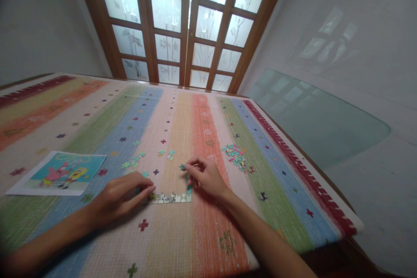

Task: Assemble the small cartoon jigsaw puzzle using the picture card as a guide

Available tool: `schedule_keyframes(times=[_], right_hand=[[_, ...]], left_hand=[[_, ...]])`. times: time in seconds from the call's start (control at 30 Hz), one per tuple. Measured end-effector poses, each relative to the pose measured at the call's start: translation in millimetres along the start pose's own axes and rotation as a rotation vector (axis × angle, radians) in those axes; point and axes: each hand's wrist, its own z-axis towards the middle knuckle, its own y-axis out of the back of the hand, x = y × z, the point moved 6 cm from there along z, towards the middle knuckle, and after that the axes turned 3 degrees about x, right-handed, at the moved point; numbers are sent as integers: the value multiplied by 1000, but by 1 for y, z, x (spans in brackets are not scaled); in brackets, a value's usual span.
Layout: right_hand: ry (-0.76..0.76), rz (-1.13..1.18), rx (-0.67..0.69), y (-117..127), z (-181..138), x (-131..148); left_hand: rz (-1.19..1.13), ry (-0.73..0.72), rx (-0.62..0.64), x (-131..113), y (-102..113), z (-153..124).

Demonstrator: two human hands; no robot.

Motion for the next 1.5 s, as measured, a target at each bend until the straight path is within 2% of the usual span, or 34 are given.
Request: schedule_keyframes(times=[0.1, 0.2, 0.33, 0.53, 0.73, 0.97, 1.5], right_hand=[[54, -120, -62, 21, 5, 0], [121, -270, -55, 27, 6, 3], [180, -411, -39, 28, 8, 3], [203, -477, 15, 27, 10, 2], [291, -589, 34, 22, 11, 5], [347, -632, 37, 18, 12, 7], [271, -625, 75, 18, 13, 7]], left_hand=[[72, -39, 29, 6, 1, -2], [111, -53, 47, 9, 0, -4], [151, -89, 45, 8, -1, -5], [178, -108, 64, 5, -2, -3], [144, -104, 90, 0, -3, -1], [143, -107, 88, 1, -3, -1], [171, -86, 95, 8, -4, -3]])
